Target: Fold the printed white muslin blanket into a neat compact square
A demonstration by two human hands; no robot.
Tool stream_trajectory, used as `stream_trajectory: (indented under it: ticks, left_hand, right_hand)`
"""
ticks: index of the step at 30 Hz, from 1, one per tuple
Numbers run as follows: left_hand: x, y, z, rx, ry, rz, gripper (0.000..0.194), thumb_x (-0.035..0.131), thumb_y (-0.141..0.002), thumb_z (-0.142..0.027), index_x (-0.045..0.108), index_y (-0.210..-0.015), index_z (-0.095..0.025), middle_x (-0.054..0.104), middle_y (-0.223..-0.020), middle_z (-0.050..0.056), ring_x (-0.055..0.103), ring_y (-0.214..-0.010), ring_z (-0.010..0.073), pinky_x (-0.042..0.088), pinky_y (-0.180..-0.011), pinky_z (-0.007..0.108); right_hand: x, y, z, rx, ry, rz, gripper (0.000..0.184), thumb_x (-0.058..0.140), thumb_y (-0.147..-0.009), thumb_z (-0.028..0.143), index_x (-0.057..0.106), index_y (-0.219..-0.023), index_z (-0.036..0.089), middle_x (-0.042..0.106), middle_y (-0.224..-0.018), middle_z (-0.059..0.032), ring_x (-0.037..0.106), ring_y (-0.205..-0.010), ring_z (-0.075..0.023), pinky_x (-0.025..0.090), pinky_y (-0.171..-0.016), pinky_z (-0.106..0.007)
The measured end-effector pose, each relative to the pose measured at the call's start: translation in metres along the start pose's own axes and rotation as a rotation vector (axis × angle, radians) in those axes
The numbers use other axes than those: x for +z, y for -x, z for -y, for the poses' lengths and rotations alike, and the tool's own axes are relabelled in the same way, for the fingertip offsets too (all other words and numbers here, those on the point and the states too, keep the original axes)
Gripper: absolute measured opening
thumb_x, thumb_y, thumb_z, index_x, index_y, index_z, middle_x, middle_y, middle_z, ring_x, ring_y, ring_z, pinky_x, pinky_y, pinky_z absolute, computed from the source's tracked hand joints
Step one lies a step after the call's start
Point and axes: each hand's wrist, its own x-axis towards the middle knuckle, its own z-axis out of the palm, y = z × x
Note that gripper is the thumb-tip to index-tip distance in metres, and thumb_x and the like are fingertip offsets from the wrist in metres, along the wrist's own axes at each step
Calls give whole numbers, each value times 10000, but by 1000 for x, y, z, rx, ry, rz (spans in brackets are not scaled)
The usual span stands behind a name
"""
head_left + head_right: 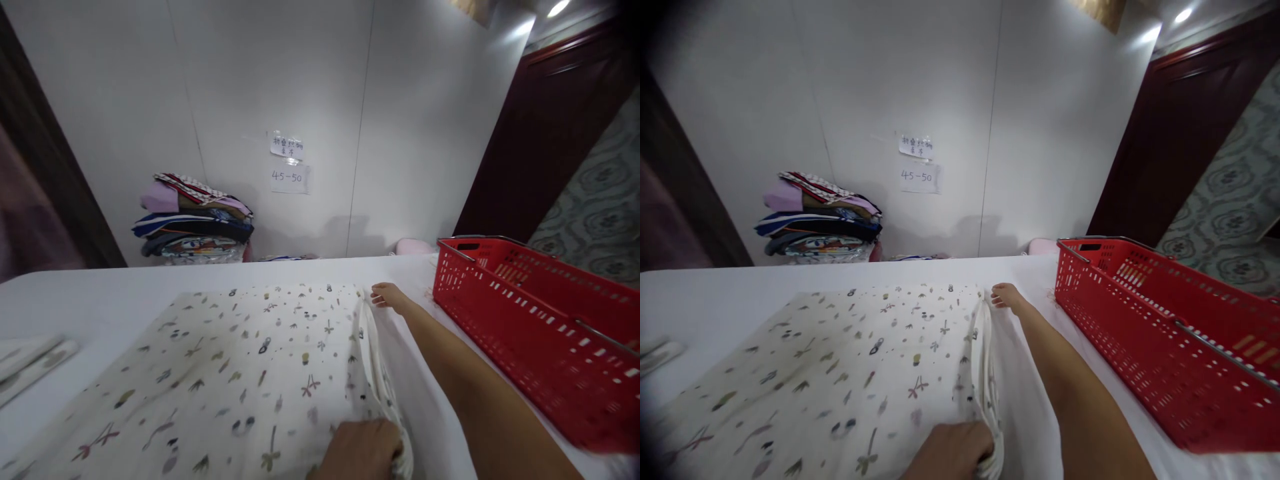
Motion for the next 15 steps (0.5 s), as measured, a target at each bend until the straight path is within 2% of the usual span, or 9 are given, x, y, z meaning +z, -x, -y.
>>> stream_trajectory:
  ticks: [2,5,8,10,12,15]
  left_hand:
    - [4,-20,-18,95,-136,111,243,576,-761,-340,572,-933,-169,657,-859,88,594,-698,229,338,-548,295]
    - [26,-40,-36,173,-258,240,288,592,-733,-311,589,-946,-118,667,-859,149,628,-730,279,400,-573,338]
    - [45,-44,-44,187,-343,238,329,643,-676,-323,604,-917,-103,660,-810,154,629,-709,284,427,-578,364]
    - [51,-38,-48,203,-396,171,361,656,-657,-326,601,-936,-103,650,-812,143,617,-703,273,421,-556,357]
    - [53,-28,-50,234,-436,101,344,640,-680,-315,596,-951,-107,639,-833,135,602,-721,260,402,-534,348]
    - [56,-8,-48,299,-448,-12,198,558,-796,-314,602,-913,-160,637,-869,117,583,-777,233,380,-546,347]
  right_hand:
    - [-18,28,-6,-15,-27,34,185,603,-832,263,575,-963,136,665,-857,-74,631,-653,-119,516,-602,-240]
    - [-45,70,-17,-6,-35,38,200,627,-799,281,584,-934,140,674,-850,-79,635,-654,-126,512,-599,-244]
    - [-56,108,-31,20,-1,9,197,643,-762,254,595,-907,129,670,-798,-75,620,-615,-127,493,-558,-239]
    - [-48,132,-39,-21,41,12,219,637,-747,255,608,-926,131,668,-787,-64,616,-621,-135,482,-538,-238]
    - [-28,157,-49,-131,93,42,265,621,-747,302,624,-957,141,674,-803,-60,627,-676,-160,495,-565,-257]
    - [9,192,-69,-360,205,83,320,568,-783,397,648,-985,163,687,-920,-79,639,-844,-208,528,-738,-332]
